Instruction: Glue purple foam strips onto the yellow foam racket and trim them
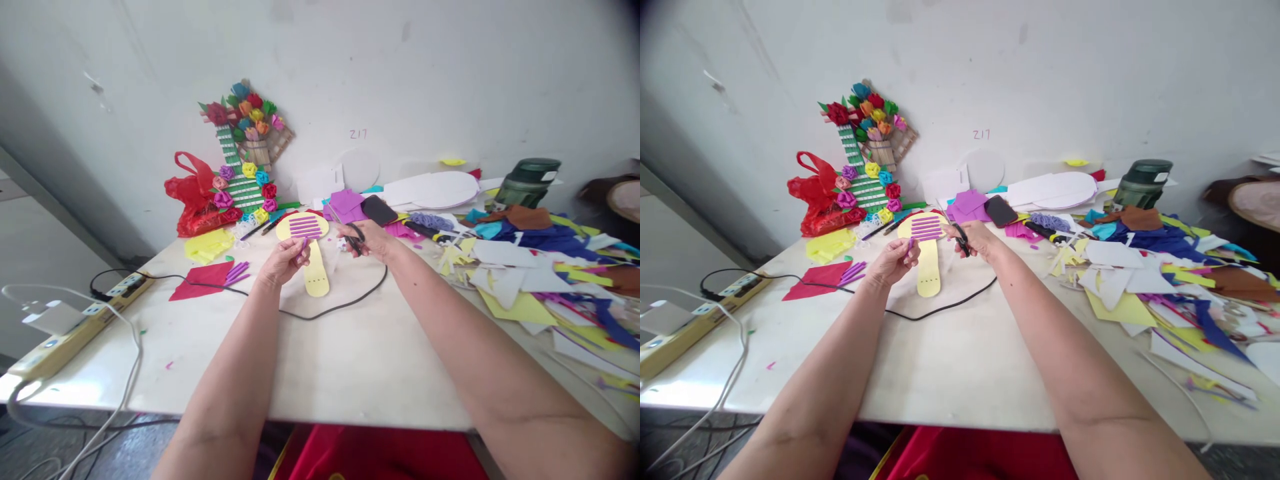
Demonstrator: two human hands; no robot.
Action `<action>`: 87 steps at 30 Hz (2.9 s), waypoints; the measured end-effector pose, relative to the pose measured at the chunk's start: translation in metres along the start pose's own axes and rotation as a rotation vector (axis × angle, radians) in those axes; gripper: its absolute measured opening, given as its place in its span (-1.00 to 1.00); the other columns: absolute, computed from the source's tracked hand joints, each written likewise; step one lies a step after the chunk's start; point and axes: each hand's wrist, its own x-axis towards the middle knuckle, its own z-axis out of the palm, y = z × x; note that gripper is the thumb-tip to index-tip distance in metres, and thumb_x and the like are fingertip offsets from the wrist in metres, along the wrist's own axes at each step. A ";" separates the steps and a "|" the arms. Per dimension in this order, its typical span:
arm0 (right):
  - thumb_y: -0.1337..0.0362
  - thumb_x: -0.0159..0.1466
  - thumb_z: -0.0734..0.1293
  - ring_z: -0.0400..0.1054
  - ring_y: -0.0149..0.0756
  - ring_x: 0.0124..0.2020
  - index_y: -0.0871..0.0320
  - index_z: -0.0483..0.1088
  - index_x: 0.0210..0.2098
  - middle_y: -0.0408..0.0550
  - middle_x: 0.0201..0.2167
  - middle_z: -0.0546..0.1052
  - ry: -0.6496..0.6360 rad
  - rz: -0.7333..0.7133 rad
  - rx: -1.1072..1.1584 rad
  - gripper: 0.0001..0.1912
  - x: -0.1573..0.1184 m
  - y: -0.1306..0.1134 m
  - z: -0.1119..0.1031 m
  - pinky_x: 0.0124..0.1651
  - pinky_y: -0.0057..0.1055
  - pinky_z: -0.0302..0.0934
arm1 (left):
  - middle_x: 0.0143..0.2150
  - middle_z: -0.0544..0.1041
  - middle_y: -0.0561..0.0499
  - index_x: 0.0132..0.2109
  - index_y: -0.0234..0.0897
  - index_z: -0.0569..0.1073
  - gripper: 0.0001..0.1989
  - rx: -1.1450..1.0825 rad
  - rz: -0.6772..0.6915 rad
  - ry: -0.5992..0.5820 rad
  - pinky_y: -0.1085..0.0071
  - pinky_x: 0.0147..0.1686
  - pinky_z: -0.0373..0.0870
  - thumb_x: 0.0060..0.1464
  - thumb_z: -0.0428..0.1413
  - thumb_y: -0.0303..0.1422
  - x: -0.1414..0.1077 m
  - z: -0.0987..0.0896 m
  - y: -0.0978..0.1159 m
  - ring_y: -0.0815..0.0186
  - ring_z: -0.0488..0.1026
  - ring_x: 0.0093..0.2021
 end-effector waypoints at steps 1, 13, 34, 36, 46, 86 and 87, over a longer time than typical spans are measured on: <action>-0.07 0.00 0.38 0.22 -0.52 -0.77 0.26 0.37 -0.43 -0.14 -0.72 0.39 -0.033 -0.023 0.001 -0.53 0.000 0.000 0.000 -0.81 -0.61 -0.16 | -0.60 0.29 0.11 -0.36 -0.39 0.46 -0.76 0.003 0.003 0.007 0.56 -0.57 0.25 -0.16 0.27 -0.30 0.000 0.000 0.000 0.55 0.17 -0.62; 0.17 -0.13 0.50 0.23 -0.54 -0.69 0.22 0.38 -0.38 -0.21 -0.65 0.41 -0.145 -0.166 -0.027 -0.62 0.001 -0.001 0.021 -0.67 -0.57 0.12 | -0.56 0.39 0.09 -0.33 -0.34 0.48 -0.79 0.039 0.077 0.093 0.55 -0.53 0.30 -0.16 0.27 -0.36 0.003 -0.002 -0.001 0.54 0.25 -0.60; 0.16 -0.04 0.43 0.26 -0.51 -0.63 0.18 0.33 -0.27 -0.24 -0.61 0.37 -0.037 -0.184 0.076 -0.61 -0.002 0.000 0.038 -0.60 -0.57 0.13 | -0.56 0.42 0.05 -0.40 -0.40 0.50 -0.79 0.124 -0.027 0.090 0.54 -0.56 0.28 -0.21 0.29 -0.35 0.004 0.010 -0.001 0.53 0.28 -0.61; 0.12 -0.01 0.40 0.25 -0.51 -0.60 0.18 0.35 -0.29 -0.22 -0.60 0.36 -0.074 -0.211 0.006 -0.64 -0.001 0.003 0.038 -0.57 -0.56 0.14 | -0.55 0.42 0.05 -0.39 -0.40 0.51 -0.79 0.109 0.012 0.128 0.52 -0.50 0.33 -0.22 0.29 -0.36 0.005 0.010 -0.001 0.52 0.31 -0.58; -0.02 0.06 0.31 0.28 -0.39 -0.44 0.14 0.41 -0.27 -0.15 -0.47 0.48 0.019 -0.371 -0.738 -0.62 0.000 0.006 0.029 -0.42 -0.48 0.02 | -0.52 0.44 0.08 -0.36 -0.36 0.52 -0.79 0.079 0.168 0.236 0.49 -0.39 0.40 -0.21 0.29 -0.36 0.009 0.003 -0.002 0.53 0.35 -0.54; -0.15 0.02 0.27 0.36 -0.27 -0.36 0.04 0.42 -0.21 -0.09 -0.38 0.53 0.072 -0.379 -1.024 -0.51 -0.006 -0.001 0.032 -0.38 -0.43 0.04 | -0.51 0.43 0.07 -0.44 -0.37 0.49 -0.81 0.110 0.138 0.241 0.48 -0.38 0.44 -0.22 0.29 -0.34 0.008 -0.003 -0.006 0.53 0.34 -0.54; -0.15 0.03 0.27 0.36 -0.27 -0.36 0.05 0.42 -0.21 -0.09 -0.38 0.53 0.073 -0.375 -1.026 -0.51 -0.006 -0.001 0.032 -0.38 -0.43 0.04 | -0.51 0.43 0.07 -0.44 -0.37 0.49 -0.81 0.111 0.138 0.240 0.48 -0.38 0.45 -0.22 0.29 -0.34 0.008 -0.003 -0.006 0.53 0.34 -0.54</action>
